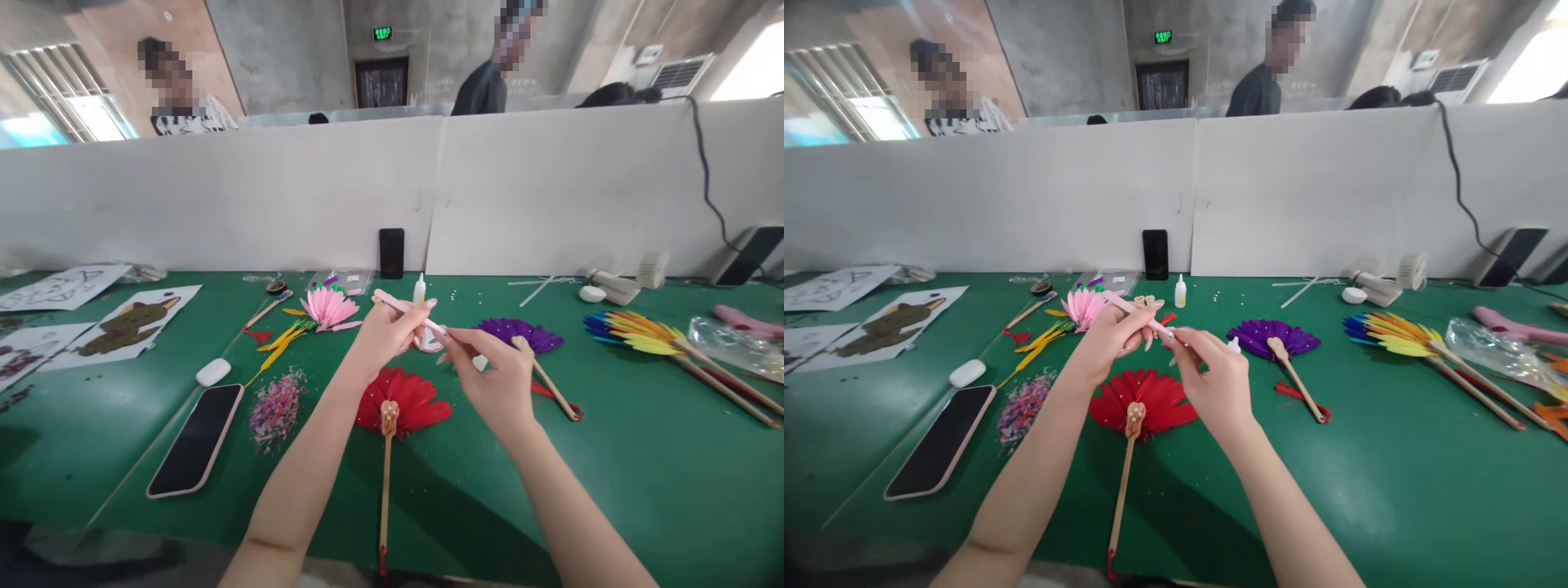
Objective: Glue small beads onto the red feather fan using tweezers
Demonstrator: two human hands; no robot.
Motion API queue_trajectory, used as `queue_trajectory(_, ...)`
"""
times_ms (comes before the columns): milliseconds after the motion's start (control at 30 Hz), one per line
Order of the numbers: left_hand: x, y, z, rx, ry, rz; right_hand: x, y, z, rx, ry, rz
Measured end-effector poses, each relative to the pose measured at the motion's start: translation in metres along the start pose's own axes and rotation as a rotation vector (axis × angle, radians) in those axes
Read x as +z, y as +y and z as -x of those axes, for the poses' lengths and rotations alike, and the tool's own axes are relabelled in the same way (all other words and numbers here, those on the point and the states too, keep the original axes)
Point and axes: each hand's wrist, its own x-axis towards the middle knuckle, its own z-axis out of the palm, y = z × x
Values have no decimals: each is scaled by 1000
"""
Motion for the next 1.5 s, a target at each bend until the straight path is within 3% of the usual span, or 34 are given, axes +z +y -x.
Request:
queue_trajectory(100, -15, 14, 7, 124, 59, 105, 5, -17, -10, -26, 29, -29)
queue_trajectory(167, -25, 21, 13, 206, 81, 168, 11, -25, -16, 52, 17, -192)
queue_trajectory(333, -40, 29, 26, 386, 72, 100, 23, -33, -28, 363, -293, -750)
queue_trajectory(467, -40, 30, 31, 497, 44, -46, 22, -33, -28, 453, -435, -922)
queue_trajectory(700, -34, 31, 29, 764, 33, -404, 8, -37, -26, 493, -521, -927)
queue_trajectory(933, -25, 28, 28, 979, 112, -557, 4, -48, -32, 618, -377, -773)
queue_trajectory(1500, -18, 24, 30, 1105, 243, -874, 4, -45, -32, 617, -310, -707)
